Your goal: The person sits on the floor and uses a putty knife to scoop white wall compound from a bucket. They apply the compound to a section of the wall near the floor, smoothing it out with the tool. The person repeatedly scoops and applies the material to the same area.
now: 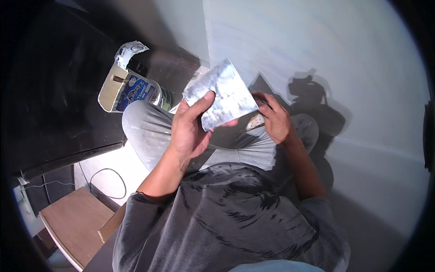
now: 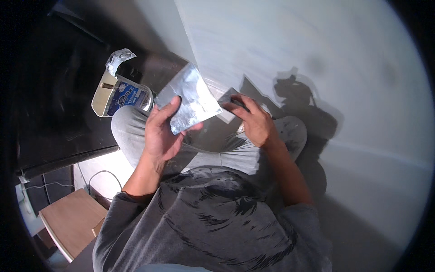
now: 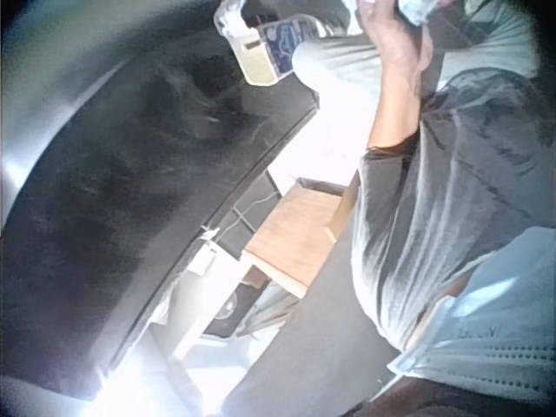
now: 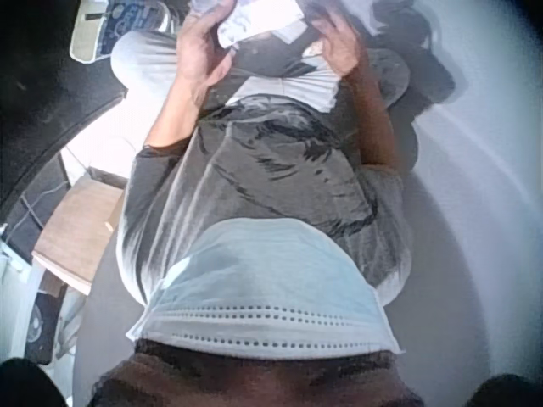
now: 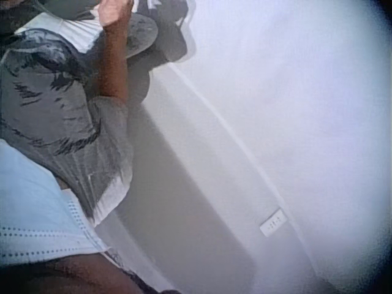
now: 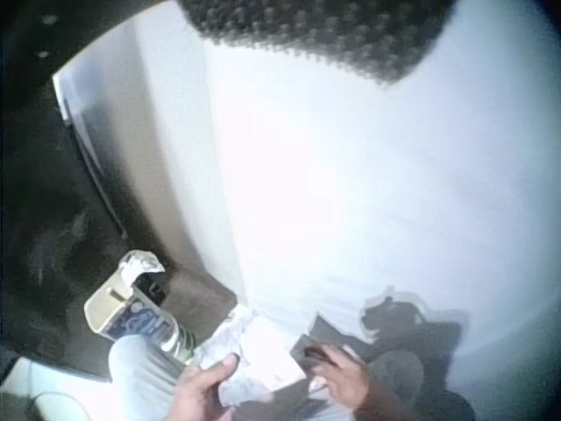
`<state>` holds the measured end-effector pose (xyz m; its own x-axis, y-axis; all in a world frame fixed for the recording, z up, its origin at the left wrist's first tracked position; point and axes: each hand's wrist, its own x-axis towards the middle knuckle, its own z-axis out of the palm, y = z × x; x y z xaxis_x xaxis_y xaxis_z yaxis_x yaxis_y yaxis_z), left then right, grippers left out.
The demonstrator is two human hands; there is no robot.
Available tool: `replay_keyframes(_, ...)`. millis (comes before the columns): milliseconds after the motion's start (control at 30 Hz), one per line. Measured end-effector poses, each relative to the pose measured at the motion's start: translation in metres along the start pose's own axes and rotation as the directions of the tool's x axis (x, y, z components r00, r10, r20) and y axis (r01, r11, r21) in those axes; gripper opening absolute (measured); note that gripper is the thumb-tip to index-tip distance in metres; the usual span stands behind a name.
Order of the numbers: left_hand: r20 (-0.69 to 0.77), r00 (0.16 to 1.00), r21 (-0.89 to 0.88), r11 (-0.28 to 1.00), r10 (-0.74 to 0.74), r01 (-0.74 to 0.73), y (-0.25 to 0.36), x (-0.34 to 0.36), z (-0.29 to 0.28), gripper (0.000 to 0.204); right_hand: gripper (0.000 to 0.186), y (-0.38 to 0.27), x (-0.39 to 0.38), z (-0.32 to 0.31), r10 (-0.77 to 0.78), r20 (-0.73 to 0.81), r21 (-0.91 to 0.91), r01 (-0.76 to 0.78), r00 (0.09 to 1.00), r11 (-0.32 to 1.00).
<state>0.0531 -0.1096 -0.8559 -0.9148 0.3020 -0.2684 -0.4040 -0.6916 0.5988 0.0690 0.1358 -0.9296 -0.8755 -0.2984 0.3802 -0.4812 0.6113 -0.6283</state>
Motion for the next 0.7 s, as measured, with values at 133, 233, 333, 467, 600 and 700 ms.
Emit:
replay_keyframes(133, -0.151, 0.986, 0.167, 0.985, 0.067, -0.042, -0.005, 0.05, -0.031, 0.024, 0.058, 0.028, -0.011, -0.004, 0.179, -0.242, 0.175, -0.139, 0.954, 0.975)
replay_keyframes(233, -0.321, 0.947, 0.287, 0.953, 0.001, 0.096, -0.03, 0.108, -0.104, 0.023, 0.053, 0.029, -0.005, -0.012, 0.195, -0.294, 0.229, -0.129, 0.936, 0.965)
replay_keyframes(333, -0.52, 0.854, 0.354, 0.909, -0.004, 0.219, -0.075, 0.169, -0.17, 0.021, 0.048, 0.033, 0.001, -0.009, 0.235, -0.249, 0.305, -0.154, 0.94, 0.94)
replay_keyframes(467, -0.575, 0.812, 0.485, 0.841, 0.099, 0.241, -0.138, 0.227, -0.249, 0.023, 0.045, 0.047, -0.002, 0.0, 0.282, -0.288, 0.403, -0.152, 0.915, 0.903)
replay_keyframes(600, -0.778, 0.555, 0.511, 0.811, 0.294, 0.286, -0.2, 0.246, -0.29, 0.03, 0.043, 0.052, -0.009, 0.005, 0.378, -0.165, 0.408, -0.286, 0.911, 0.867)
replay_keyframes(700, -0.788, 0.445, 0.577, 0.761, 0.425, 0.295, -0.225, 0.248, -0.275, 0.03, 0.041, 0.057, -0.013, 0.004, 0.385, -0.072, 0.339, -0.341, 0.92, 0.877)
